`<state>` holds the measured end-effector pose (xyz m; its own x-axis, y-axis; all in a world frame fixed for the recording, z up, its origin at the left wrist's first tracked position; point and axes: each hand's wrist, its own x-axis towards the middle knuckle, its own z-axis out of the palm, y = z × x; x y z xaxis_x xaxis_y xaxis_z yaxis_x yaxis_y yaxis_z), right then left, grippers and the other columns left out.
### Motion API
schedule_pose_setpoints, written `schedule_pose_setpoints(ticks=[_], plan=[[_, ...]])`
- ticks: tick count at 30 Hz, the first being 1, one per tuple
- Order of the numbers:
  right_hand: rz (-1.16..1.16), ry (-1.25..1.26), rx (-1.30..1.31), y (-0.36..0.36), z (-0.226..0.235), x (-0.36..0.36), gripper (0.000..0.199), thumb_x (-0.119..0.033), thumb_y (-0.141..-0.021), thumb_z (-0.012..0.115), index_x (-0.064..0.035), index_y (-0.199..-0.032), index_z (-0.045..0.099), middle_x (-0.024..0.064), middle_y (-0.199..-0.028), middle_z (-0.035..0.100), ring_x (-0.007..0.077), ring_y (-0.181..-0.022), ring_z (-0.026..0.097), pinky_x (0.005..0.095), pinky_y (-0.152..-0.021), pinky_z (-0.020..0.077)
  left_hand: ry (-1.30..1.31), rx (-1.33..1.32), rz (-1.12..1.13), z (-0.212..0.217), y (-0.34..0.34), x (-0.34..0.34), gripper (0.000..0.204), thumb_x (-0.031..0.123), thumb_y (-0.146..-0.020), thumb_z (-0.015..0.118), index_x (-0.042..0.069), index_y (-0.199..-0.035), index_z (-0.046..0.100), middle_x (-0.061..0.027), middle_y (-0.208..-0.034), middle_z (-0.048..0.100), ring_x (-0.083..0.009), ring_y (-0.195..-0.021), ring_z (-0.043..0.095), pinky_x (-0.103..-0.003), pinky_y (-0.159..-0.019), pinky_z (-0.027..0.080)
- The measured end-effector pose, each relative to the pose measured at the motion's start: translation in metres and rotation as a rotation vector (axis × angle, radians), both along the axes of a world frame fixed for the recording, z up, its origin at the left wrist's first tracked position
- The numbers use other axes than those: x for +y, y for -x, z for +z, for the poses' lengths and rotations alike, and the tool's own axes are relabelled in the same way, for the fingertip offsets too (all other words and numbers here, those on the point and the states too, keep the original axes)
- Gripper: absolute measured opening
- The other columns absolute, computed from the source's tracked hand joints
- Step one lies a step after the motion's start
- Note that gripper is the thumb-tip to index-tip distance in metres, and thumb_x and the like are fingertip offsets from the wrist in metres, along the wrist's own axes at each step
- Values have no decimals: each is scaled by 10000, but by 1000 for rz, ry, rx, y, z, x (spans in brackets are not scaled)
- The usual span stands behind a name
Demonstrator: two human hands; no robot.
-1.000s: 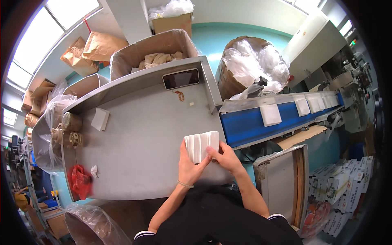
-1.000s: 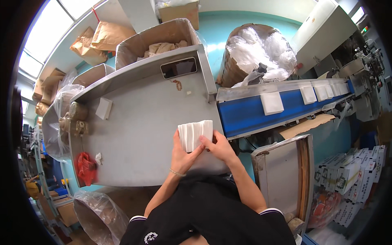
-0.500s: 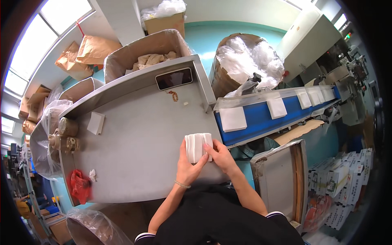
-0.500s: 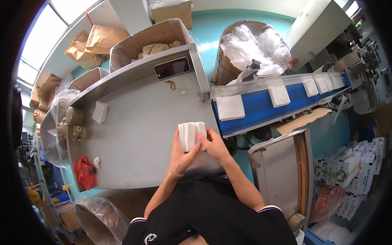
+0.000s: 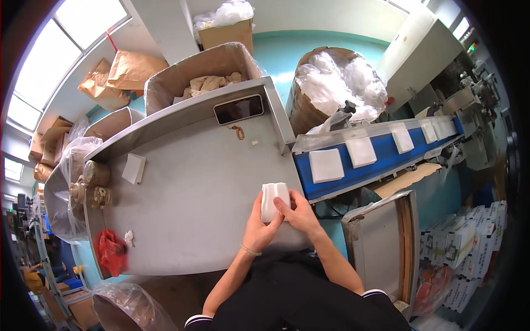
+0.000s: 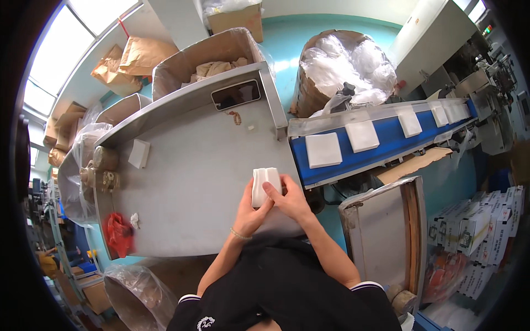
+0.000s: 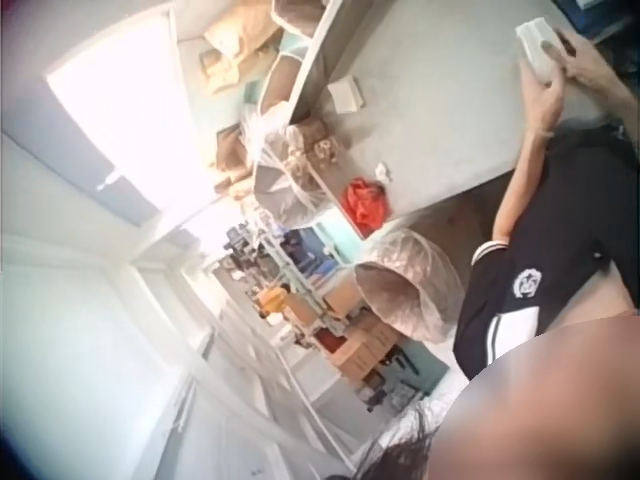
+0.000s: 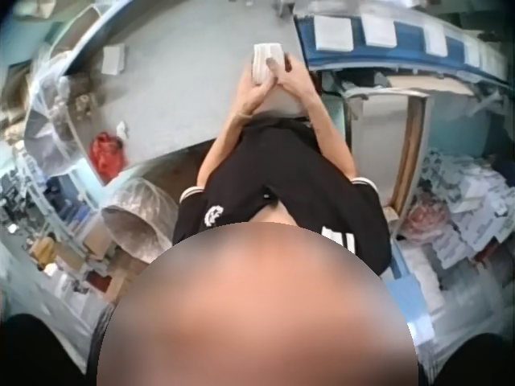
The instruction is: Organizing and packing stacks of paper or filters from a conveyor belt into a workflow station.
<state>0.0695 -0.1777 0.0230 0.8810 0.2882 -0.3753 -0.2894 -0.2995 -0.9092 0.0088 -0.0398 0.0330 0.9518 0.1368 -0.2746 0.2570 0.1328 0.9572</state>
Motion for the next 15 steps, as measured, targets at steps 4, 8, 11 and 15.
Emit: schedule_pose_setpoints(ticks=[4,8,11,15], plan=[[-131,-347,251,1,-17,-5,372,-293,-948,602,10,-1165,584,69,-1031,635,126,-884,591,260,-776,492,-50,11,28,-2,-4,-2,709,191,-868,697,-56,-1409,312,-172,-1312,502,-236,-1185,522,-332,-996,425],[-349,-442,342,-7,-23,-23,274,-189,-949,591,-31,-1172,587,47,-1072,633,138,-896,610,279,-765,499,-66,13,89,-16,-16,4,634,183,-866,685,-31,-1369,364,-185,-1311,503,-252,-1212,503,-342,-997,419],[-806,-641,156,-17,-34,-38,304,-240,-974,566,-17,-1179,556,47,-1007,630,145,-862,614,282,-745,510,-289,-79,6,-17,-38,-2,579,169,-841,694,23,-1340,438,-202,-1375,455,-323,-1280,443,-385,-1033,371],[-1035,-394,84,-4,-24,-54,298,-244,-978,556,-30,-1185,553,53,-1012,635,139,-838,615,264,-730,491,-1084,-431,-121,16,-62,-32,521,173,-814,711,112,-1301,537,-220,-1465,363,-414,-1367,314,-445,-1103,275]])
